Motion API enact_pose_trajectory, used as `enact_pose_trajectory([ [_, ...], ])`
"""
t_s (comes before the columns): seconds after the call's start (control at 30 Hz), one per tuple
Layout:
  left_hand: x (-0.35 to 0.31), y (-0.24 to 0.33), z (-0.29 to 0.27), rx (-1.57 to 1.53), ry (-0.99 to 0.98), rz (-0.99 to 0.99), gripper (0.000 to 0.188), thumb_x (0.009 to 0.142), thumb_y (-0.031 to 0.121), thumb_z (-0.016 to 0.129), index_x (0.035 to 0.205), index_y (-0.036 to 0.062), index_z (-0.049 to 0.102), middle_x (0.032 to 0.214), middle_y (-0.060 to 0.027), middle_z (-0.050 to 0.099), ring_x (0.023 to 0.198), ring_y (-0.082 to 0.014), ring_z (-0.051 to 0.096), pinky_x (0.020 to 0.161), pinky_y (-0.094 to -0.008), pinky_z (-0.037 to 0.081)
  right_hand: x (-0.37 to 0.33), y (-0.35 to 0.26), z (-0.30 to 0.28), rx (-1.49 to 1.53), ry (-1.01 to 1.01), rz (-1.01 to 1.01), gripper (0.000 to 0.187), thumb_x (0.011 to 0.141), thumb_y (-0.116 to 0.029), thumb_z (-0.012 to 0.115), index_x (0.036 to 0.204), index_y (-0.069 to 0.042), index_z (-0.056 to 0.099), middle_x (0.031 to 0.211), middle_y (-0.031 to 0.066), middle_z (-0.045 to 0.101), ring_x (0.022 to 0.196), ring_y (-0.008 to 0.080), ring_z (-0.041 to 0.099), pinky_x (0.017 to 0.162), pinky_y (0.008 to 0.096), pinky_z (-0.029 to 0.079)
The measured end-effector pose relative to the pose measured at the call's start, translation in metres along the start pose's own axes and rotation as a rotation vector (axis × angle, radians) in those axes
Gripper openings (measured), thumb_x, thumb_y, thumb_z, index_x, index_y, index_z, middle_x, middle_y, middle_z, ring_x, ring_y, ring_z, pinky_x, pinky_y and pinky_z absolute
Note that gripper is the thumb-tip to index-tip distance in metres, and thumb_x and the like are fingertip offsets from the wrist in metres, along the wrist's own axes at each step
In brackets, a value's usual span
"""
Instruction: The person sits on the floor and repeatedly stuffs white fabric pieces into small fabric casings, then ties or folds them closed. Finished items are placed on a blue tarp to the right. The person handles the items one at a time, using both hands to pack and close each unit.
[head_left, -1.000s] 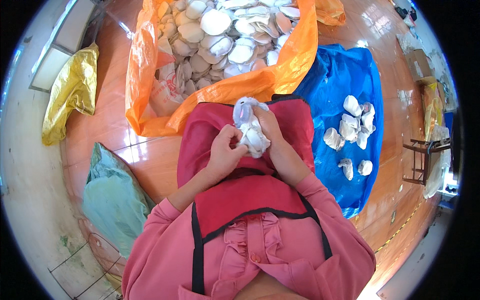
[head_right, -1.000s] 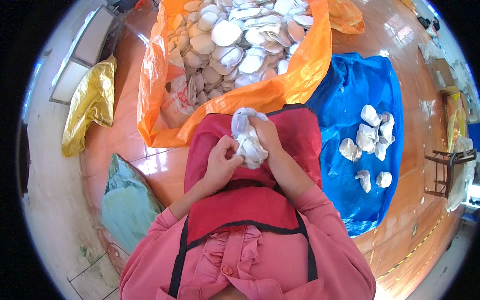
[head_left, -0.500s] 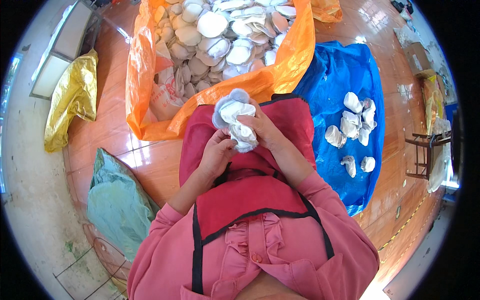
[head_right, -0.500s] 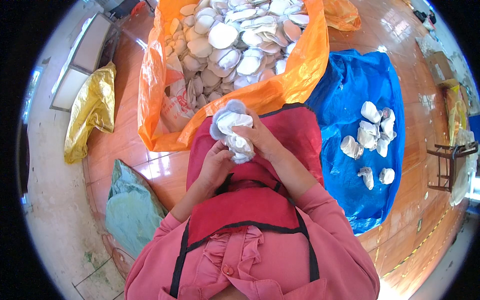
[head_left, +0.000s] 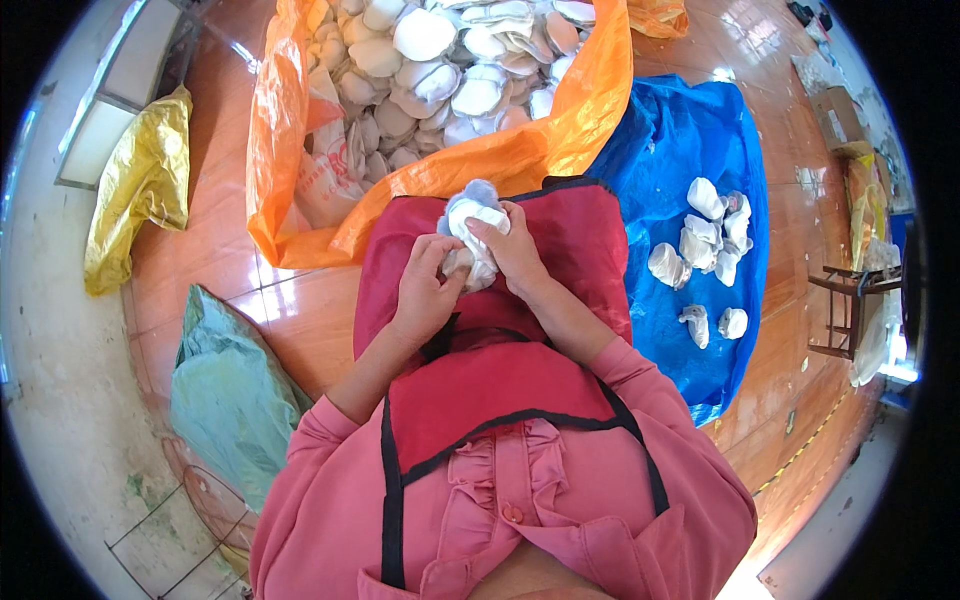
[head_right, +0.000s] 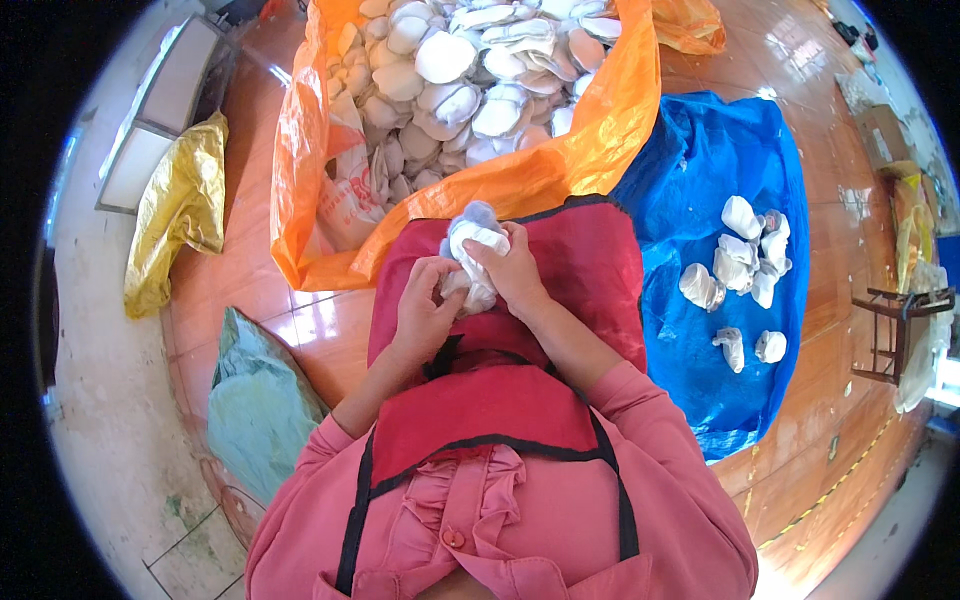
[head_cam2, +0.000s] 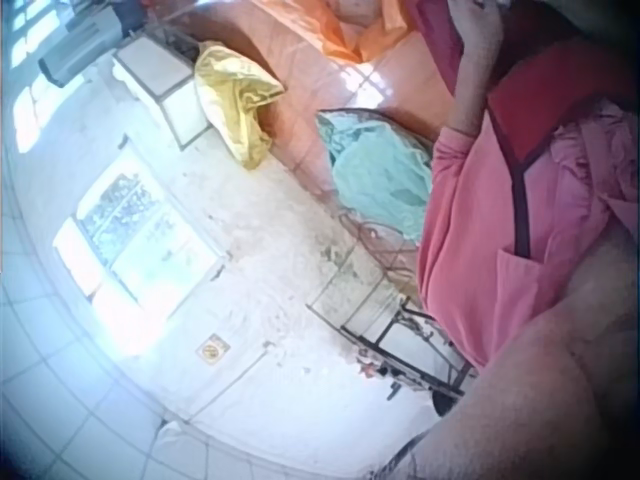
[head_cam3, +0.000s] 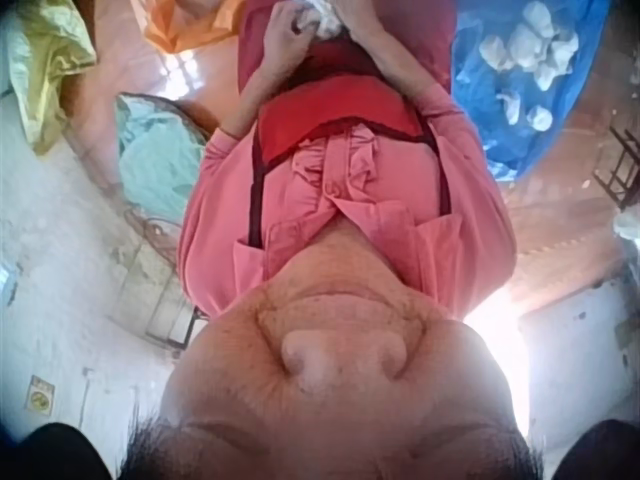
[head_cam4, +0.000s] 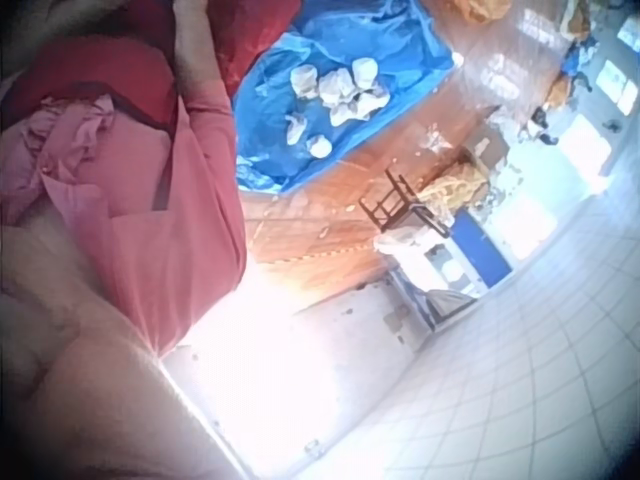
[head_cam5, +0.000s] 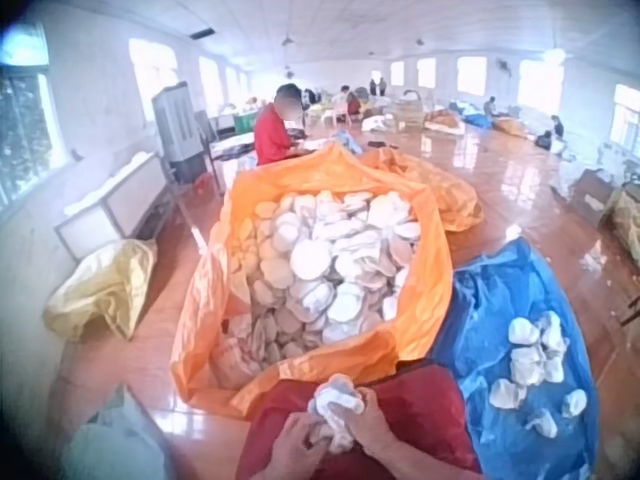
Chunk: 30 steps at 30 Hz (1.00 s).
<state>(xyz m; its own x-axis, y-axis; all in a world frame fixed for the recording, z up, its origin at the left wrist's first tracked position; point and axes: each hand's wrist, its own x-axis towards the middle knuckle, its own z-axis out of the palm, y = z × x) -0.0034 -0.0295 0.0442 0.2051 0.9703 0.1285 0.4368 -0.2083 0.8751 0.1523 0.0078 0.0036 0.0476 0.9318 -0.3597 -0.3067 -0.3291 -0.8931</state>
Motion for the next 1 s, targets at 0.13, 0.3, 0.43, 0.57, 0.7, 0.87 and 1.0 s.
enact_pose_trajectory([
  [0.13,-0.002,0.003,-0.009,-0.064,-0.045,-0.006,0.031,0.08,-0.003,0.064,0.11,0.0041,0.057,0.106,-0.0092,0.052,0.099,-0.0216,0.056,0.084,-0.0287,0.047,-0.001,-0.003,0.0,0.145,-0.183,0.034,0.067,0.081,-0.02,0.076,0.133,-0.001,0.038,0.12,0.0099,0.054,0.107,0.0173,0.056,0.09,0.0312,0.048],
  [0.3,-0.002,-0.002,-0.026,0.149,-0.196,0.125,0.037,0.074,0.004,0.069,0.109,0.0058,0.058,0.109,-0.0134,0.053,0.099,-0.032,0.055,0.086,-0.0368,0.047,-0.006,-0.013,-0.001,0.103,-0.358,0.102,0.063,0.082,-0.018,0.075,0.134,-0.004,0.043,0.119,0.0076,0.057,0.108,0.0157,0.057,0.09,0.031,0.048],
  [0.43,0.002,0.003,-0.034,0.263,-0.211,0.258,0.035,0.069,0.007,0.072,0.102,0.006,0.058,0.102,-0.0128,0.054,0.097,-0.0328,0.055,0.088,-0.0394,0.046,-0.013,0.001,0.004,0.028,-0.253,0.078,0.057,0.081,-0.016,0.075,0.129,-0.003,0.048,0.117,0.0082,0.058,0.104,0.0157,0.058,0.087,0.0303,0.05],
  [0.57,-0.005,-0.012,-0.029,0.124,-0.292,0.145,0.032,0.068,0.005,0.072,0.097,0.0055,0.058,0.091,-0.0103,0.054,0.088,-0.0306,0.055,0.077,-0.0388,0.047,-0.017,0.004,0.008,0.044,-0.189,0.09,0.052,0.08,-0.013,0.075,0.126,-0.003,0.052,0.111,0.0082,0.061,0.097,0.0154,0.06,0.082,0.03,0.051],
  [0.7,-0.014,-0.01,-0.01,0.079,-0.213,0.074,0.03,0.067,0.004,0.071,0.096,0.0059,0.06,0.088,-0.0112,0.056,0.083,-0.0318,0.056,0.075,-0.0399,0.047,-0.01,0.006,0.0,0.103,-0.23,0.148,0.048,0.08,-0.011,0.074,0.123,-0.003,0.054,0.104,0.0082,0.063,0.09,0.0158,0.062,0.077,0.0308,0.053],
  [0.87,-0.005,0.003,-0.016,0.411,-0.328,0.334,0.028,0.073,0.008,0.065,0.101,0.0121,0.066,0.091,-0.0125,0.058,0.087,-0.032,0.057,0.077,-0.0406,0.049,0.006,0.02,-0.008,-0.073,-0.247,0.115,0.04,0.079,-0.012,0.075,0.115,-0.005,0.059,0.101,0.0064,0.065,0.09,0.0163,0.062,0.079,0.0317,0.053],
  [1.0,0.004,0.021,-0.017,0.514,-0.354,0.476,0.028,0.071,0.007,0.059,0.098,0.0032,0.062,0.1,-0.0135,0.056,0.095,-0.0306,0.056,0.087,-0.0378,0.047,0.014,0.034,-0.008,-0.011,-0.211,0.201,0.06,0.076,-0.017,0.078,0.127,-0.002,0.05,0.111,0.01,0.062,0.098,0.0186,0.06,0.084,0.0328,0.051],
])
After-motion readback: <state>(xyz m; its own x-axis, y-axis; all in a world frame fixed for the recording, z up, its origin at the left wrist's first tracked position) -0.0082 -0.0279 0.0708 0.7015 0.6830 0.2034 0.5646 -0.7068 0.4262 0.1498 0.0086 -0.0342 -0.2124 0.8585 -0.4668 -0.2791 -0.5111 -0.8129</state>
